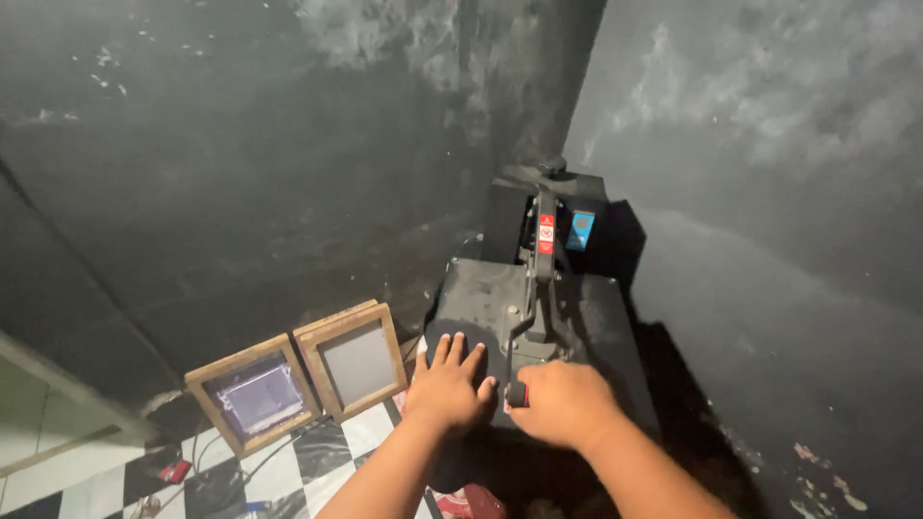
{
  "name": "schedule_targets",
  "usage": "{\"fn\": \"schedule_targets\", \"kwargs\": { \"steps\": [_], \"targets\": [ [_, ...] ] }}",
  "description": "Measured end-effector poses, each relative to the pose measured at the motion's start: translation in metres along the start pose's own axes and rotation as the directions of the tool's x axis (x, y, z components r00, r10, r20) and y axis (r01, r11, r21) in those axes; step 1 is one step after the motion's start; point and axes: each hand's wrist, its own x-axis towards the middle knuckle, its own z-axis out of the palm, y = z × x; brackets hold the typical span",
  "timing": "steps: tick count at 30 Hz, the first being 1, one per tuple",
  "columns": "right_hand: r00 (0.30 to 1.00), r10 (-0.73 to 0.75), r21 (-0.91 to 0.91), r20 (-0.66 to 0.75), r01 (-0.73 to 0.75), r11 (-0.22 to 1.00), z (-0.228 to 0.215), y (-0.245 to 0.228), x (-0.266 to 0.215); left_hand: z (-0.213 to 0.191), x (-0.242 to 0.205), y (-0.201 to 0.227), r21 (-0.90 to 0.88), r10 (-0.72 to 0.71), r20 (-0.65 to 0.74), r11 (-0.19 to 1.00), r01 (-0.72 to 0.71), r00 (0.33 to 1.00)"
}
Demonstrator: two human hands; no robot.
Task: The person operates a heat press machine to apply a design onto a black t-shirt. They repeatedly lower the heated press onto the shirt, hold it for a few seconds, and then lift it to reveal the printed text and logo.
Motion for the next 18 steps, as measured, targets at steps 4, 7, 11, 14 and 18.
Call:
{"fn": "schedule_targets", "kwargs": {
  "steps": [4,7,11,14,18],
  "targets": [
    [0.999,-0.010,-0.045,-0.046,0.008,0.999,-0.017,0.012,-0.006,-0.014,-0.001,0.004,-0.021,-0.002,0.010,1.000,0.002,1.000],
    [0.828,-0.268,-0.026,-0.493,0.293,0.956,-0.007,0.039,-0.024,-0.021,-0.006,0.006,-0.039,0.011,0.023,0.999,-0.010,1.000],
    [0.343,-0.104,0.014,-0.933,0.324,0.946,0.062,0.126,-0.033,-0.033,-0.010,0.009,0.011,0.004,0.045,1.000,-0.004,0.999],
    [0.629,0.094,0.229,-0.772,0.137,0.964,0.151,0.181,-0.022,-0.027,-0.008,0.008,0.019,-0.001,0.040,1.000,0.000,0.999],
    [0.655,0.134,0.357,-0.744,0.221,0.907,0.211,0.192,-0.015,-0.013,0.003,0.002,0.008,0.024,-0.054,1.000,-0.023,0.998]
  ]
}}
